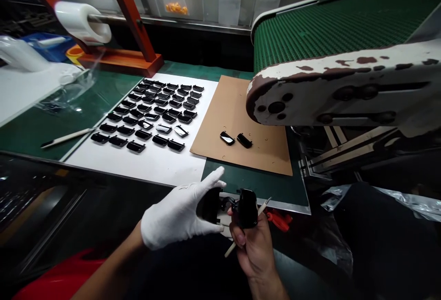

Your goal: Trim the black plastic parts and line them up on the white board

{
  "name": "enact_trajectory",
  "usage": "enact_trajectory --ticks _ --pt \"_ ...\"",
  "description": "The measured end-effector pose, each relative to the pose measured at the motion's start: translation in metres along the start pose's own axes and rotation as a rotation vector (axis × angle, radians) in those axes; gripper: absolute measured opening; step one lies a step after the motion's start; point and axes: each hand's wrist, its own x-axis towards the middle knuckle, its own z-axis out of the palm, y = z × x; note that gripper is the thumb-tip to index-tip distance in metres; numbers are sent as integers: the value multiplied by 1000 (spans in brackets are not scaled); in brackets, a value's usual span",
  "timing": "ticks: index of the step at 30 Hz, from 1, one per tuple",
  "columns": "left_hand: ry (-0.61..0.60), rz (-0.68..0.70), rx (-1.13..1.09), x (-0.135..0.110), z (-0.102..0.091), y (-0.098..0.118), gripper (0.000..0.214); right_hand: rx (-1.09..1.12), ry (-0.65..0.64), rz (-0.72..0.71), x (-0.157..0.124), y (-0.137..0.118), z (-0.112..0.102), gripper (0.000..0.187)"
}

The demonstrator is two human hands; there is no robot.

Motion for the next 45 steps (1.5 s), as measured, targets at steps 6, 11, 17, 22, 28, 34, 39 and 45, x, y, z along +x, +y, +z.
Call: enact_trajectory --ticks 6,11,17,22,28,34,39,45 --pt "-53 21 58 4 -2 1 98 -49 -41 -14 -2 -4 -2 34" --pt "-111 52 123 8 -8 3 95 -91 -64 -39 0 -6 -3 37" --pt "-97 64 40 4 -9 -2 104 -95 -57 -52 -1 -9 -4 35" --pt "-32 57 -103 -7 -3 -12 106 -69 -41 -80 -2 -10 -4 30" --pt "-17 -19 -159 -14 0 -16 105 -66 -52 -56 -2 -8 -4 20" --pt "-10 -64 -213 -14 4 -13 99 -6 -42 -1 -4 -7 1 24" --pt "4 -65 -206 -15 3 -11 93 72 -17 72 -3 -7 7 30" --pt "25 -64 -188 -18 4 -10 96 113 -41 135 -1 -5 7 26"
